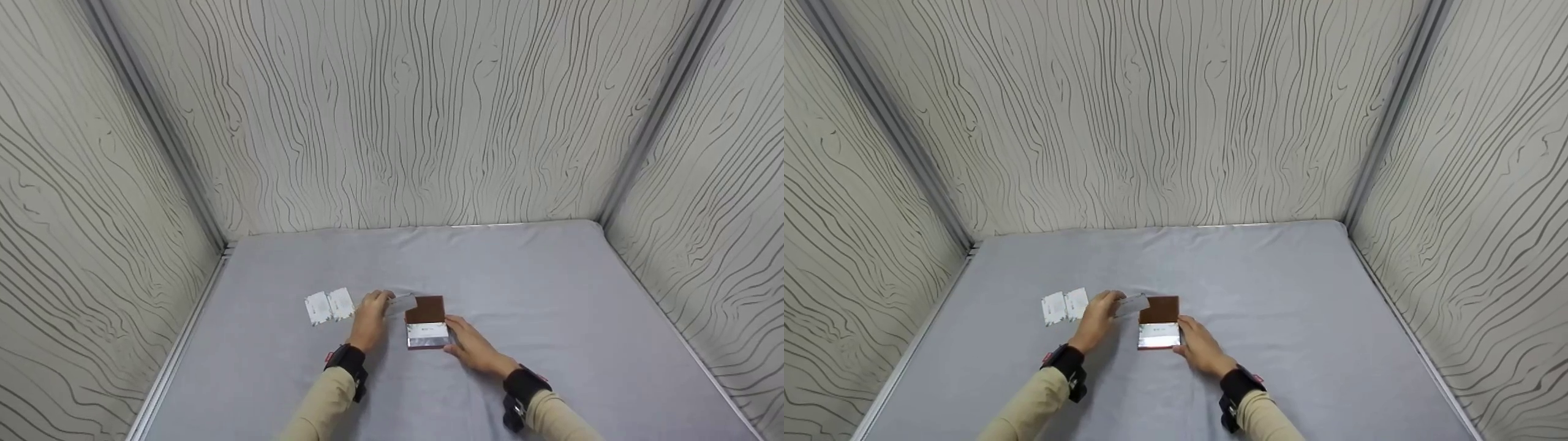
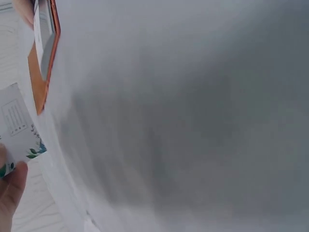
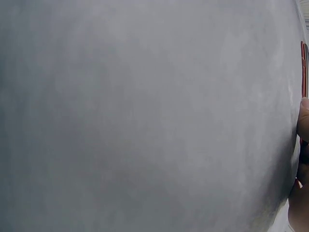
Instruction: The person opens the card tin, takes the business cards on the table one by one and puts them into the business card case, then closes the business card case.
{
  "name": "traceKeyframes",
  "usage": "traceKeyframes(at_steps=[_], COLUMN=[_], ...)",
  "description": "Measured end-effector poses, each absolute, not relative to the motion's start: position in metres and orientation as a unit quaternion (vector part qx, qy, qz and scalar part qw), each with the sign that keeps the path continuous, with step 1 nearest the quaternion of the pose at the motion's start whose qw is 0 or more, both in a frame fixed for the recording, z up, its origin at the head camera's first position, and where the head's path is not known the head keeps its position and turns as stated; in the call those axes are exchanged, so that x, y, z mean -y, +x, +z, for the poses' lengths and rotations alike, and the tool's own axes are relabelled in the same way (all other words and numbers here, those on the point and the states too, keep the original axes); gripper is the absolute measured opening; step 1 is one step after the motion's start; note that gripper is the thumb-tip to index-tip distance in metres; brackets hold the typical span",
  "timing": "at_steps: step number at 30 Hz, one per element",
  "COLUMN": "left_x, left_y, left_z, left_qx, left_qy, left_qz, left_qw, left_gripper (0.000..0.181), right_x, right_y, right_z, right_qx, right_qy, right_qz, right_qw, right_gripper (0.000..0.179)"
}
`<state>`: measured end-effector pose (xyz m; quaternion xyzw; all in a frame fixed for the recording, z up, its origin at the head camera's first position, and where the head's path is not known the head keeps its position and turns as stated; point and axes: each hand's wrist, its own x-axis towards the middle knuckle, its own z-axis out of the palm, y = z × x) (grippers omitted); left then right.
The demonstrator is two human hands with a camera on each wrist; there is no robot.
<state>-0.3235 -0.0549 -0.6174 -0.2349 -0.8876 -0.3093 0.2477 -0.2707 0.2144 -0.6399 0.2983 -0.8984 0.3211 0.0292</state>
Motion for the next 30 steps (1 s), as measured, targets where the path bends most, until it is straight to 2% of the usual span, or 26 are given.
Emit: traceKeyframes(at_steps=[3,9,14,23,30], left_x=[0.048,0.037,0.028,0.018,0.016], left_y=[-0.322,-0.321,-0.319,-0.317,-0.316], left_z=[-0.616,-0.616,-0.618,-0.622,-0.621], left_qx=[0.886,0.878,0.872,0.867,0.876], left_qy=[-0.245,-0.275,-0.292,-0.312,-0.304], left_qz=[-0.318,-0.334,-0.344,-0.336,-0.339], left_qw=[0.233,0.202,0.191,0.193,0.157], left_gripper=[0.019,0.036,0.027,0.032,0.027], right_x=[-0.215,-0.214,-0.214,-0.215,-0.214], right_y=[-0.271,-0.27,-0.271,-0.271,-0.272], right_z=[-0.64,-0.64,-0.641,-0.641,-0.643], right_qx=[0.899,0.9,0.899,0.897,0.894], right_qy=[0.297,0.302,0.307,0.314,0.313], right_qz=[0.32,0.313,0.309,0.308,0.314], right_qw=[0.026,0.039,0.046,0.052,0.056], right_gripper=[0.057,0.057,0.056,0.055,0.057])
